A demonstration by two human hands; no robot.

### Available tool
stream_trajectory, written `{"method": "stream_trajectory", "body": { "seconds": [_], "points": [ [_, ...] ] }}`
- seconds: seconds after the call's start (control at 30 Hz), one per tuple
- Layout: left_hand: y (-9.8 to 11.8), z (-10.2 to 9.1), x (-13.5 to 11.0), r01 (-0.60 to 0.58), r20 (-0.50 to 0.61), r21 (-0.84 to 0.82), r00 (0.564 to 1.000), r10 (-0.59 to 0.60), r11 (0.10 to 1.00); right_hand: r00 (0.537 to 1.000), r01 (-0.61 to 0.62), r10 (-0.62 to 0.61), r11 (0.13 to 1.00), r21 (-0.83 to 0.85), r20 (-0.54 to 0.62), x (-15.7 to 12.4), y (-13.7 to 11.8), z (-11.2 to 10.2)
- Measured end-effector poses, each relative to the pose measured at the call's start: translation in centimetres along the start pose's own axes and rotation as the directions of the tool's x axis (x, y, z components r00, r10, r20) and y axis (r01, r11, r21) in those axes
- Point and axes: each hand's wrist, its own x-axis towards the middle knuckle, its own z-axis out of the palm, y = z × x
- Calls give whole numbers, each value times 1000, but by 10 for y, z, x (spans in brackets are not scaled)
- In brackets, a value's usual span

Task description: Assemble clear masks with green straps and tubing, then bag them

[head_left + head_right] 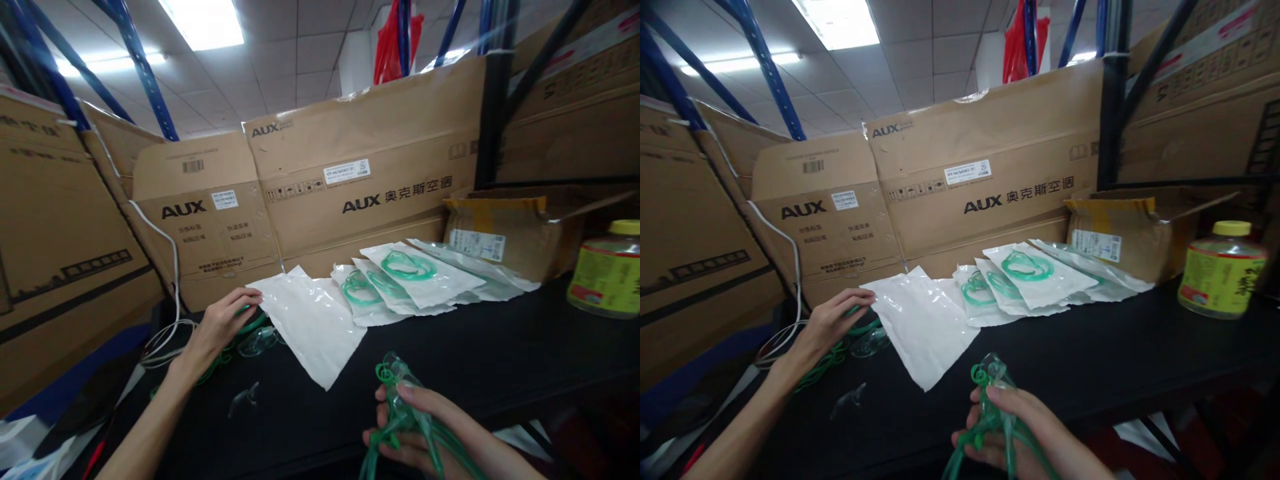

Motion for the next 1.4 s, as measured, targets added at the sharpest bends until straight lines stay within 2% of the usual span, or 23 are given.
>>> {"method": "stream_trajectory", "body": {
  "seconds": [0.1, 0.2, 0.37, 0.5, 0.63, 0.7, 0.8, 0.87, 0.93, 1.0, 1.07, 1.17, 1.27, 1.33, 1.4],
  "points": [
    [-14, -4, -8, 91, -31, -8, 995, -91, 996, 1000, -6, 6, 999, -47, -3, 1, 1, -4],
    [-26, -19, -16, 174, -91, 1, 981, -173, 985, 1000, -2, 2, 998, -60, -4, 2, 2, -8],
    [-28, -36, -20, 216, -145, -15, 966, -216, 976, 1000, -10, 11, 999, -49, 13, 9, 7, -15],
    [-19, -30, -12, 213, -182, -71, 958, -223, 974, 1000, -12, 12, 999, -35, 8, 15, 14, -20],
    [-9, -10, -1, 232, -190, -149, 947, -258, 961, 1000, 17, -17, 1000, -3, 3, 17, 20, -20],
    [-5, 3, 3, 240, -147, -190, 952, -270, 952, 999, 20, -21, 1000, 19, 32, 17, 21, -19],
    [-4, 19, 8, 224, 10, -198, 974, -227, 954, 999, 18, -19, 999, 29, 46, 15, 20, -16],
    [-5, 25, 12, 200, 123, -167, 976, -181, 966, 999, 16, -17, 1000, 20, 40, 14, 20, -16],
    [0, 24, 16, 192, 176, -126, 970, -169, 973, 999, 13, -14, 1000, 14, 40, 13, 20, -16],
    [16, 17, 22, 219, 178, -91, 963, -200, 972, 999, 14, -14, 1000, 7, 40, 11, 20, -15],
    [46, 7, 30, 253, 196, -87, 953, -232, 964, 999, 15, -14, 1000, -7, 34, 9, 21, -14],
    [106, -5, 43, 254, 394, -126, 900, -187, 959, 999, 17, -16, 999, -31, 37, 7, 22, -10],
    [156, -4, 55, 211, 548, -140, 830, -102, 967, 999, 11, -9, 998, -68, 34, 7, 23, -9],
    [173, 3, 59, 183, 612, -117, 788, -74, 976, 999, 7, -4, 996, -87, 32, 7, 24, -10],
    [179, 12, 58, 159, 652, -106, 756, -52, 982, 999, 13, -9, 996, -83, 45, 7, 24, -11]
  ]
}}
